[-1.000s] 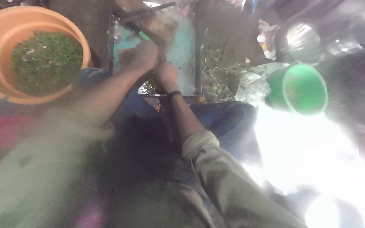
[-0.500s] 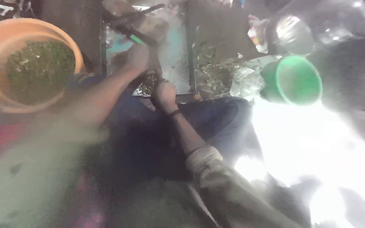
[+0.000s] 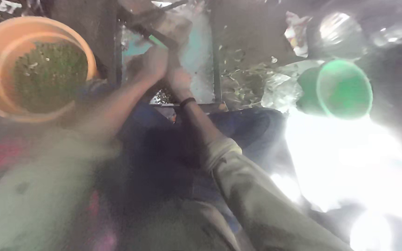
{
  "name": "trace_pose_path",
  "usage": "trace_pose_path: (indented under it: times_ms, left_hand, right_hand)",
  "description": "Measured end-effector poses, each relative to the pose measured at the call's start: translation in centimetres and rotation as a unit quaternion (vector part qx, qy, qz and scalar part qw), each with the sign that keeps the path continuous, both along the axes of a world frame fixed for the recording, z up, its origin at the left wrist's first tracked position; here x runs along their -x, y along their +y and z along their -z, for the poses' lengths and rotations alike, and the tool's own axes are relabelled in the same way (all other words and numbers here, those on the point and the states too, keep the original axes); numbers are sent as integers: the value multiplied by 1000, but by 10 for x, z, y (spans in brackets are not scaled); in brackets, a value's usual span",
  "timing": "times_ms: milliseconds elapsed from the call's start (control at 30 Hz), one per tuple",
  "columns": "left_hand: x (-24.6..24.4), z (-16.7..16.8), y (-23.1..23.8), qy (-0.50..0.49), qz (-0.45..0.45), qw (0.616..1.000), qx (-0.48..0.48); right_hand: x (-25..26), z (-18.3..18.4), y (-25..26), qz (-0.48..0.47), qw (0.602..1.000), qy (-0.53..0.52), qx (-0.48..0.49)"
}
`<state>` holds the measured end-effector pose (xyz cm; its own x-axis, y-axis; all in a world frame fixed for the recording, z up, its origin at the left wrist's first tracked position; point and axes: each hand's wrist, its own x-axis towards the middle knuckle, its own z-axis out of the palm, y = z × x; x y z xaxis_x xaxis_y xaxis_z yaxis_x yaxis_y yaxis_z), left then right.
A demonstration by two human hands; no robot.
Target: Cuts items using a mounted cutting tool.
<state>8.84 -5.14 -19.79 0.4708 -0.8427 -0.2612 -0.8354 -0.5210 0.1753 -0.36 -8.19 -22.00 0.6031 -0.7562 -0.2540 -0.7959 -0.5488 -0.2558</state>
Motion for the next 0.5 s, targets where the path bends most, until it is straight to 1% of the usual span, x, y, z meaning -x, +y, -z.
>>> trace_pose_path:
  times_ms: [67, 167, 300, 400, 500]
  left_hand:
    - [-1, 3, -2, 0, -8, 1000, -8]
    - [3, -6, -4, 4, -11, 1000, -23]
    - [4, -6, -3, -5, 7, 1000, -25]
    - [4, -9, -5, -3, 7, 1000, -23]
    - [10, -14, -4, 0, -12, 999, -41]
  right_hand:
    - [-1, -1, 0, -5, 1000, 7, 3]
    - [0, -4, 0, -4, 1000, 4, 4]
    - [4, 4, 1, -11, 1000, 8, 18]
    - [16, 6, 8, -29, 999, 17, 13]
    - [31, 5, 23, -13, 1000, 11, 3]
